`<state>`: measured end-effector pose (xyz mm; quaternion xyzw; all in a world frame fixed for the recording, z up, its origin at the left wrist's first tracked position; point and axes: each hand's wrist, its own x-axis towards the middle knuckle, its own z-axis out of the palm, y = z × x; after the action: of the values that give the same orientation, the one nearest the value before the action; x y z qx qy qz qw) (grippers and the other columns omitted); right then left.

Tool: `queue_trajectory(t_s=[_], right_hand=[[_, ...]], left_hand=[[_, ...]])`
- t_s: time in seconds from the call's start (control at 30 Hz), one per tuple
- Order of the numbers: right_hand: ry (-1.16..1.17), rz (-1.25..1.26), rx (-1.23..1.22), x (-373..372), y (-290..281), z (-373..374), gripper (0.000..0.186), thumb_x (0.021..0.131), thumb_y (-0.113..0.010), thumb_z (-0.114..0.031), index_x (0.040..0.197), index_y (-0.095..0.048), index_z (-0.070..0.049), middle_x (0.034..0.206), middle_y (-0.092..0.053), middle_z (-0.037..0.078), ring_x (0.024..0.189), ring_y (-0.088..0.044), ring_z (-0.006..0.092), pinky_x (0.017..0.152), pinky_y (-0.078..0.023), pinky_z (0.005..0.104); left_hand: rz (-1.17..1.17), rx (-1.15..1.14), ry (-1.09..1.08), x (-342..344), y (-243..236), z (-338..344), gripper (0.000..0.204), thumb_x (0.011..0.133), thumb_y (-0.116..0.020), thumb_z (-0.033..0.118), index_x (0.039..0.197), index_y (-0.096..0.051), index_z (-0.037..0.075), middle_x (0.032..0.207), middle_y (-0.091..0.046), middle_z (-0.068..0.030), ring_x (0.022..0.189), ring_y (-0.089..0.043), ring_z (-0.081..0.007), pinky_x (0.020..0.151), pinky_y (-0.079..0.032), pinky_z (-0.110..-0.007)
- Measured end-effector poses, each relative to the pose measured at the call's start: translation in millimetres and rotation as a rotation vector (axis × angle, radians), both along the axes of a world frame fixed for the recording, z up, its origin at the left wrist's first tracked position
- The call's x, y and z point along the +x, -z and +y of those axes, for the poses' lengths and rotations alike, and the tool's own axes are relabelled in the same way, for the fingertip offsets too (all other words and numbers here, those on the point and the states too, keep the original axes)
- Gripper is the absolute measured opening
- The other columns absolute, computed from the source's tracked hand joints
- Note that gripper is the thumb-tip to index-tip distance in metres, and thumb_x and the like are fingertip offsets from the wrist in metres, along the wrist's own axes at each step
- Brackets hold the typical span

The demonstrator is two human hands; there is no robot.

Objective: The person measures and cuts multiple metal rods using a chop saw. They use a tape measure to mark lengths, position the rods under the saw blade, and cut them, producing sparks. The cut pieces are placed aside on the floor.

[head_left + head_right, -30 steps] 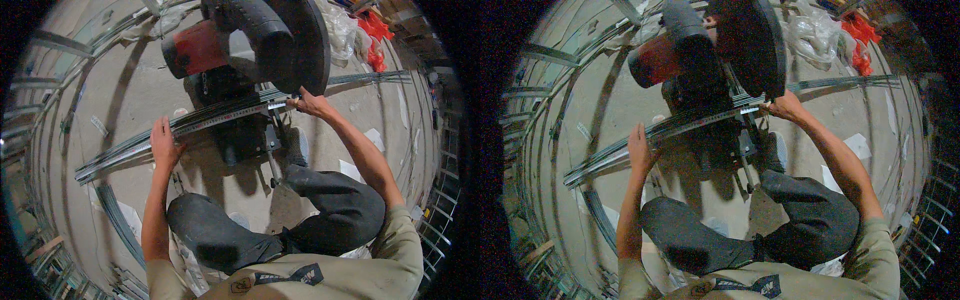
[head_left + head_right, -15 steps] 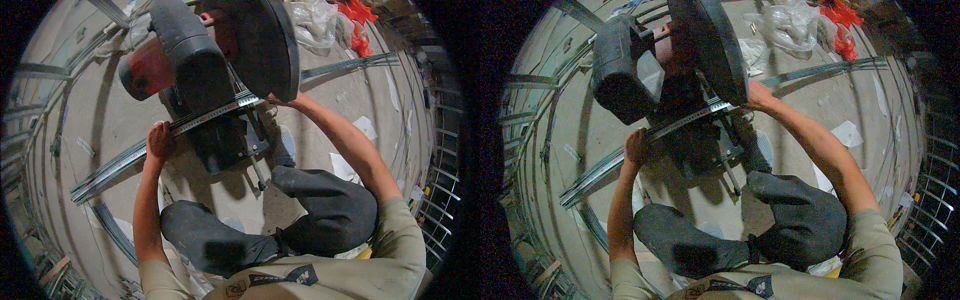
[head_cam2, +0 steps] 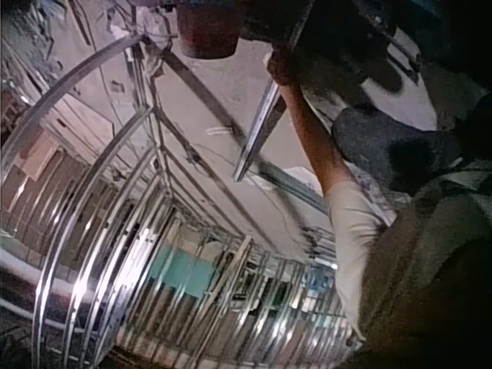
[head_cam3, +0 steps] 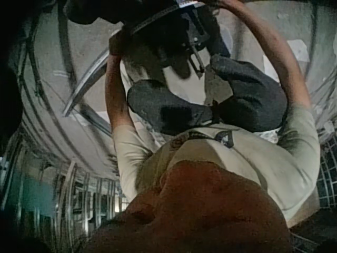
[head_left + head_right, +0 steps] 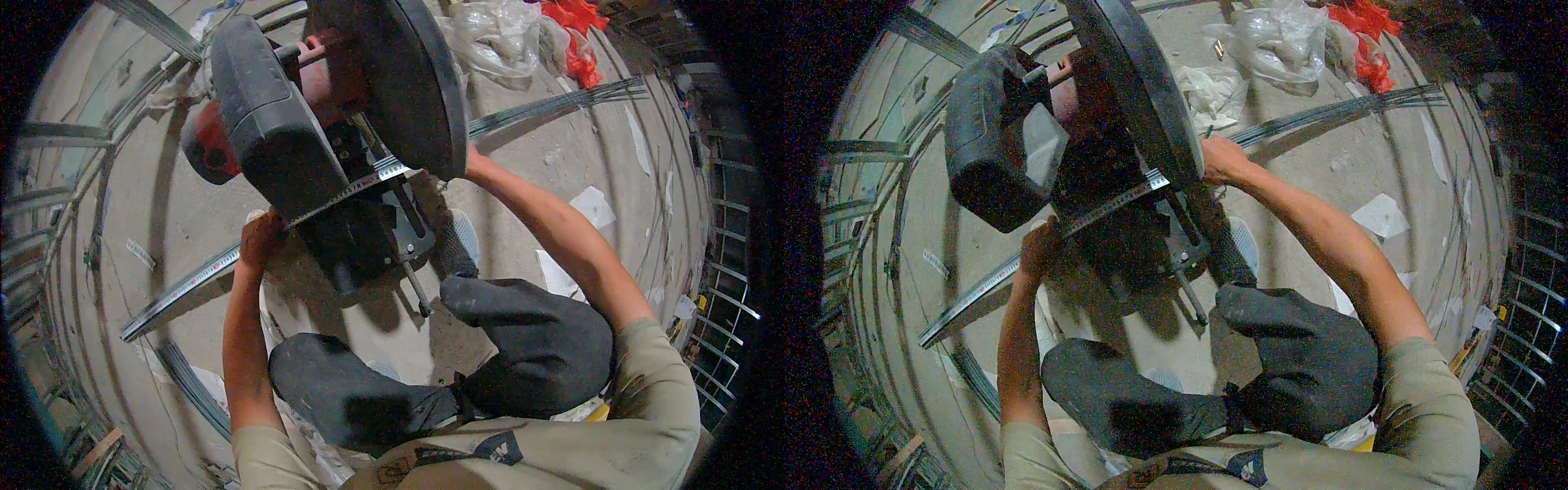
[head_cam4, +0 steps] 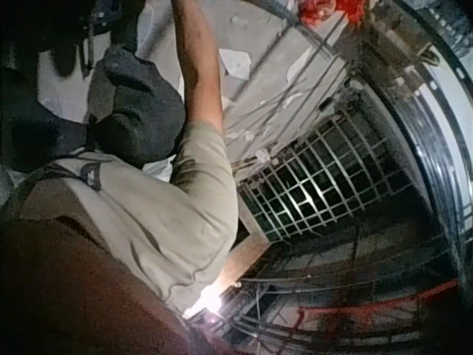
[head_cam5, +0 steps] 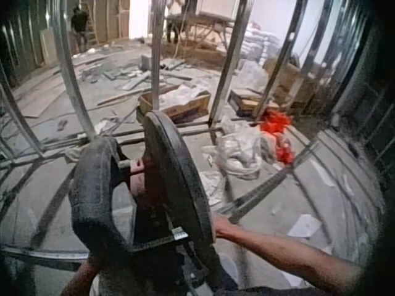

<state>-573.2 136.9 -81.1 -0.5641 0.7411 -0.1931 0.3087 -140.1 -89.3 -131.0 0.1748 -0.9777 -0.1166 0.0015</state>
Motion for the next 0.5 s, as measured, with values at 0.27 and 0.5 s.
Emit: queue_trajectory(t_s=[0.27, 0.5], right_hand=[[0.094, 0.199, 0.065, 7.6, -37.0, -1.3, 0.042, 0.08, -0.068, -0.037, 0.112, -0.07, -0.009, 0.101, -0.072, 0.025, 0.097, -0.069, 0.0441, 0.083, -0.055, 0.0528], [0.147, 0.258, 0.227, -10.7, -54.5, 0.9, 0.054, 0.076, -0.078, -0.047, 0.112, -0.07, -0.007, 0.101, -0.072, 0.023, 0.096, -0.069, 0.0425, 0.082, -0.054, 0.0502]], left_hand=[[-0.173, 0.181, -0.186, 11.1, -6.3, 2.2, 0.021, 0.087, -0.062, 0.019, 0.103, -0.053, 0.008, 0.088, -0.07, -0.0204, 0.083, -0.068, -0.0438, 0.066, -0.053, -0.053], [-0.386, 0.158, -0.316, 90.2, -32.4, -30.4, 0.025, 0.09, -0.062, 0.018, 0.107, -0.051, 0.004, 0.091, -0.067, -0.0238, 0.088, -0.064, -0.0487, 0.072, -0.05, -0.056]])
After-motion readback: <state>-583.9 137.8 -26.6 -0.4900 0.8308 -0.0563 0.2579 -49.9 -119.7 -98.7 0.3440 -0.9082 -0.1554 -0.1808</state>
